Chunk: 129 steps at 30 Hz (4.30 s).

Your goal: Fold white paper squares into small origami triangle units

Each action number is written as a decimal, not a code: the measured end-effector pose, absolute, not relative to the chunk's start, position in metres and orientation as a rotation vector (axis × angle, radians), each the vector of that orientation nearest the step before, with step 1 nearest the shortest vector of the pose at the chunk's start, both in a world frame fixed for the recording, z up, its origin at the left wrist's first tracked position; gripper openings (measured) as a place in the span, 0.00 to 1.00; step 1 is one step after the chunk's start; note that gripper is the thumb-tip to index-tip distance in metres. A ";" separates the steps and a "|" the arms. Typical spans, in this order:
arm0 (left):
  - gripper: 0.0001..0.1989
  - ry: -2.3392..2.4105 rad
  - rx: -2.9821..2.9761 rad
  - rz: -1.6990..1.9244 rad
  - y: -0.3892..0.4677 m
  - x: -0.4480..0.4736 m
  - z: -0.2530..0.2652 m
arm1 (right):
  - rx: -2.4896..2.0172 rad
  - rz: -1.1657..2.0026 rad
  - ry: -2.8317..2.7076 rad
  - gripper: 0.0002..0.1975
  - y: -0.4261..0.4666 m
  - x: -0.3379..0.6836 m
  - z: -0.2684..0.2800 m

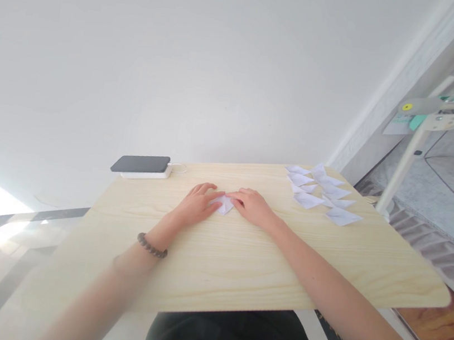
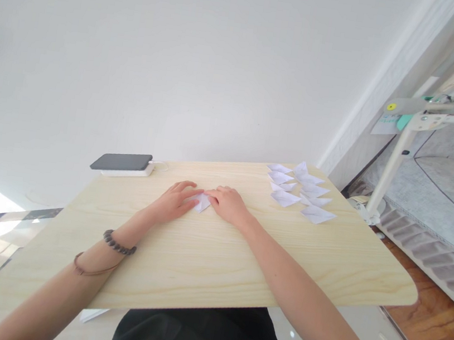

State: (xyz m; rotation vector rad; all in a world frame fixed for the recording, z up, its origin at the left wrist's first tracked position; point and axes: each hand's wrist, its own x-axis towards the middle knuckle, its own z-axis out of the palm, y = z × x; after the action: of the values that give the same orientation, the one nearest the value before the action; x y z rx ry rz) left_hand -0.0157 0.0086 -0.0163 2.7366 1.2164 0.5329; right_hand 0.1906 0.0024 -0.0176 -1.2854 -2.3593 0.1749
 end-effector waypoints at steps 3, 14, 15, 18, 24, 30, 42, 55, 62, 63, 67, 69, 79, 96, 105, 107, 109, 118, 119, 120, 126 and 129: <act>0.19 1.214 2.734 0.542 0.009 -0.016 -0.017 | -1.289 0.168 -2.371 0.15 0.002 0.191 -0.017; 0.19 1.223 2.725 0.545 0.007 -0.015 -0.014 | -1.283 0.197 -2.363 0.15 0.001 0.190 -0.015; 0.19 1.223 2.721 0.541 0.007 -0.015 -0.013 | -1.285 0.201 -2.363 0.15 0.001 0.190 -0.015; 0.19 1.234 2.708 0.528 0.007 -0.014 -0.013 | -1.300 0.197 -2.372 0.15 0.002 0.190 -0.016; 0.21 1.295 2.667 0.509 0.007 -0.012 -0.014 | -1.314 0.173 -2.365 0.15 0.002 0.189 -0.017; 0.22 1.313 2.671 0.525 0.003 -0.008 -0.012 | -1.354 0.155 -2.366 0.15 0.002 0.189 -0.017; 0.21 1.232 2.631 0.499 0.011 -0.014 -0.015 | -1.352 0.208 -2.368 0.15 0.002 0.190 -0.016; 0.16 1.204 2.620 0.568 0.013 -0.017 -0.010 | -1.314 0.313 -2.315 0.16 0.004 0.193 -0.017; 0.17 1.367 2.609 0.518 0.005 -0.013 -0.007 | -1.319 0.297 -2.324 0.16 0.003 0.192 -0.016; 0.17 1.388 2.608 0.513 0.004 -0.012 -0.007 | -1.326 0.304 -2.316 0.16 0.003 0.192 -0.016; 0.16 1.510 2.586 0.477 -0.001 -0.007 -0.003 | -1.299 0.338 -2.295 0.15 0.004 0.194 -0.015; 0.15 1.545 2.590 0.445 -0.003 -0.006 0.000 | -1.268 0.348 -2.307 0.14 0.004 0.197 -0.015; 0.13 1.638 2.711 0.351 -0.015 0.006 0.003 | -1.485 0.104 -2.451 0.16 -0.010 0.190 -0.001; 0.15 1.808 2.767 0.403 -0.018 0.011 0.001 | -1.646 -0.034 -2.362 0.16 -0.017 0.182 -0.003; 0.15 1.744 2.748 0.422 -0.014 0.009 -0.002 | -1.565 0.006 -2.449 0.17 -0.014 0.189 0.000; 0.16 1.741 2.718 0.437 -0.012 0.007 -0.003 | -1.561 0.017 -2.452 0.17 -0.013 0.189 0.000; 0.18 1.681 2.711 0.462 -0.010 0.004 -0.004 | -1.561 0.041 -2.441 0.16 -0.013 0.190 -0.001; 0.25 1.367 2.730 0.328 0.002 -0.008 -0.014 | -1.546 0.027 -2.361 0.18 -0.013 0.185 -0.005; 0.25 1.376 2.718 0.316 0.003 -0.008 -0.015 | -1.544 0.024 -2.368 0.18 -0.013 0.185 -0.005; 0.25 1.383 2.709 0.307 0.004 -0.008 -0.015 | -1.544 0.022 -2.378 0.18 -0.013 0.185 -0.005; 0.26 1.409 2.697 0.338 0.001 -0.007 -0.013 | -1.601 0.027 -2.401 0.17 -0.012 0.184 -0.002; 0.25 1.418 2.703 0.447 -0.001 -0.006 -0.012 | -1.638 0.018 -2.393 0.18 -0.013 0.184 -0.001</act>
State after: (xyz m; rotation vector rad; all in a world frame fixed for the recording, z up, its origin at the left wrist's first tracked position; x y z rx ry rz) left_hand -0.0058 -0.0011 -0.0125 2.7032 1.4185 0.4472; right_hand 0.1837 -0.0133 -0.0008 -1.6376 -2.3930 0.0181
